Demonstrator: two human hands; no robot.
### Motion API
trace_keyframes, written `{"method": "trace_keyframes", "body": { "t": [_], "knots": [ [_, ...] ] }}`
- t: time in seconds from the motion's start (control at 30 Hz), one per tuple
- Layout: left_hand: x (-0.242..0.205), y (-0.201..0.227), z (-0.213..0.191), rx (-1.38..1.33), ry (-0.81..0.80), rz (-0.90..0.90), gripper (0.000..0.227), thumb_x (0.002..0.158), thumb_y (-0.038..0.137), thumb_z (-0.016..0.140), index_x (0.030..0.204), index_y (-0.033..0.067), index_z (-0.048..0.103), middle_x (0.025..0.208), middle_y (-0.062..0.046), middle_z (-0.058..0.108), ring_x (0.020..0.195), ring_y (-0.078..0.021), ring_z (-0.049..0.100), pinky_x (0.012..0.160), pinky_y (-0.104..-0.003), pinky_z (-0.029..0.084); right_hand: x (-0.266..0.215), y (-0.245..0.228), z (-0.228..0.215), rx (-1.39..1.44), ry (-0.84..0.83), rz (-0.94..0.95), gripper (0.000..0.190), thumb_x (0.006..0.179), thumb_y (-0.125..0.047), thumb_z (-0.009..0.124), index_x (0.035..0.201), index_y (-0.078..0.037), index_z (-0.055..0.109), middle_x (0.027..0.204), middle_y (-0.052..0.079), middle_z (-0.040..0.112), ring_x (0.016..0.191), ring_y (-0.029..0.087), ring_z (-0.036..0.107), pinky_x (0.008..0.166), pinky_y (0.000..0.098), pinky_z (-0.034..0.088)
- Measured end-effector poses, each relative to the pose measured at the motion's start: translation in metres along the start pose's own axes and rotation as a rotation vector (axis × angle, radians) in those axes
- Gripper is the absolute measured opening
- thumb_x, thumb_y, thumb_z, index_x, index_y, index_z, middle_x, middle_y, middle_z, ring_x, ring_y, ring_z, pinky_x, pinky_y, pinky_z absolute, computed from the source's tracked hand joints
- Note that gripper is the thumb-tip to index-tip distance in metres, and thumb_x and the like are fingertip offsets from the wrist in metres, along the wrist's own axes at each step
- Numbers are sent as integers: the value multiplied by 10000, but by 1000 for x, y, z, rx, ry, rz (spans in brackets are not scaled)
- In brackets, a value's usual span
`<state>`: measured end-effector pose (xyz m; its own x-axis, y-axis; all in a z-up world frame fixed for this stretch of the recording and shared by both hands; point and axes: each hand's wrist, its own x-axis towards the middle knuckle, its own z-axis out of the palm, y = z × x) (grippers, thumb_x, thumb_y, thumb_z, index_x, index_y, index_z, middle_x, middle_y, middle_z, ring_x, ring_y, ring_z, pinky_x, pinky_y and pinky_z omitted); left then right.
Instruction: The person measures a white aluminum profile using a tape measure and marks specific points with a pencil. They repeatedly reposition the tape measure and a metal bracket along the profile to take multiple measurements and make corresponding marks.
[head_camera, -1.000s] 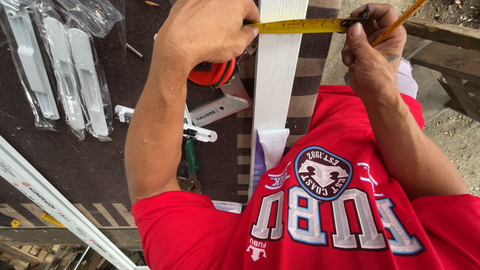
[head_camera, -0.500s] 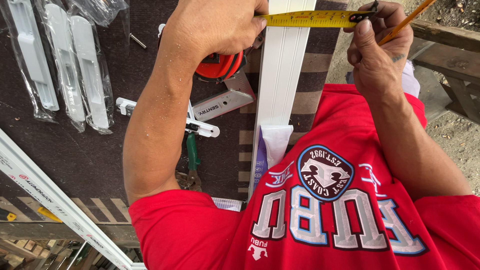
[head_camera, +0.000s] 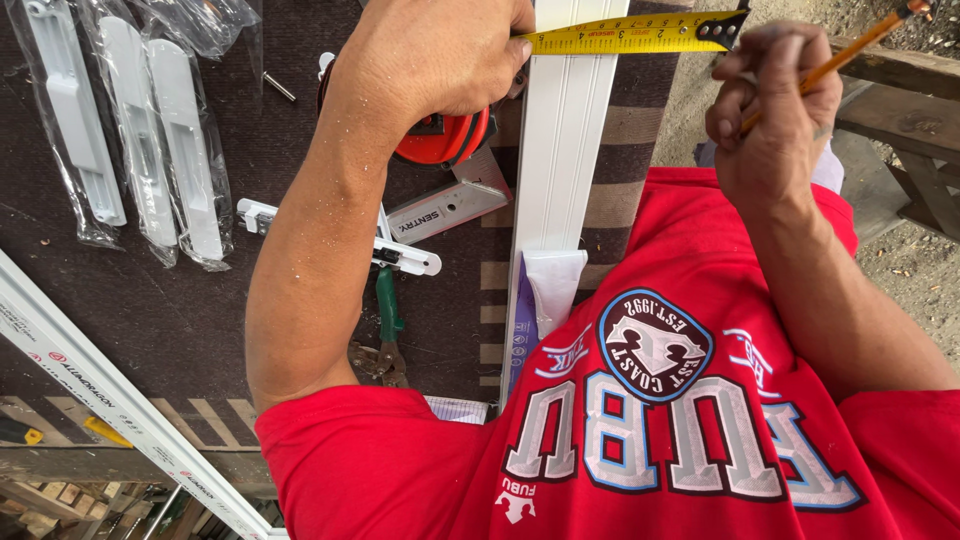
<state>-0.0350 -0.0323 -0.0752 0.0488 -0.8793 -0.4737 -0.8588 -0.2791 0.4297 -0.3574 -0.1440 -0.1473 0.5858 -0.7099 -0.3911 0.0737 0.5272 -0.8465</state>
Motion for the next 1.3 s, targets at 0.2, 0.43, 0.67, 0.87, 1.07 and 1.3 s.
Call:
{"method": "trace_keyframes", "body": {
  "t": [0.2,0.43,0.67,0.87,1.07,1.3],
  "knots": [
    [0,0,-2,12,1,-3,231,965,241,669,1123,114,779,672,-107,745,434,-181,663,420,-359,575,-16,6,-5,187,-99,-8,627,1138,-607,404,995,-19,567,929,116,606,716,220,515,641,327,423],
    [-2,1,-6,-32,-25,-28,217,959,214,679,1123,118,784,689,-110,749,446,-184,665,458,-371,582,-13,-1,33,137,-175,17,337,1131,-363,611,1079,-31,592,960,108,667,732,155,626,647,288,523],
    [-3,1,-4,14,43,13,189,940,218,706,1073,132,809,696,-95,757,486,-178,683,547,-399,603,-10,0,54,26,-207,-45,152,1154,-115,684,1222,-8,599,1130,123,676,998,222,725,881,332,596],
    [-2,1,-6,14,54,39,148,930,206,722,1015,153,830,690,-75,765,534,-180,696,712,-459,592,-9,1,56,16,-182,-56,162,1092,-68,694,1230,-2,640,1117,126,705,993,215,737,877,294,613],
    [-2,0,-5,-7,50,36,150,930,204,726,1022,136,823,701,-87,761,545,-184,697,706,-458,590,-9,2,62,-8,-131,-65,175,1056,-18,742,1205,-23,651,1123,132,731,998,184,736,907,293,619],
    [-2,1,-6,-11,61,40,142,926,207,732,1004,134,826,717,-88,767,586,-192,711,753,-481,576,-6,2,65,-228,-83,-125,185,1052,-24,783,1204,-7,680,1154,104,737,1052,141,718,977,267,601]
  ]
}}
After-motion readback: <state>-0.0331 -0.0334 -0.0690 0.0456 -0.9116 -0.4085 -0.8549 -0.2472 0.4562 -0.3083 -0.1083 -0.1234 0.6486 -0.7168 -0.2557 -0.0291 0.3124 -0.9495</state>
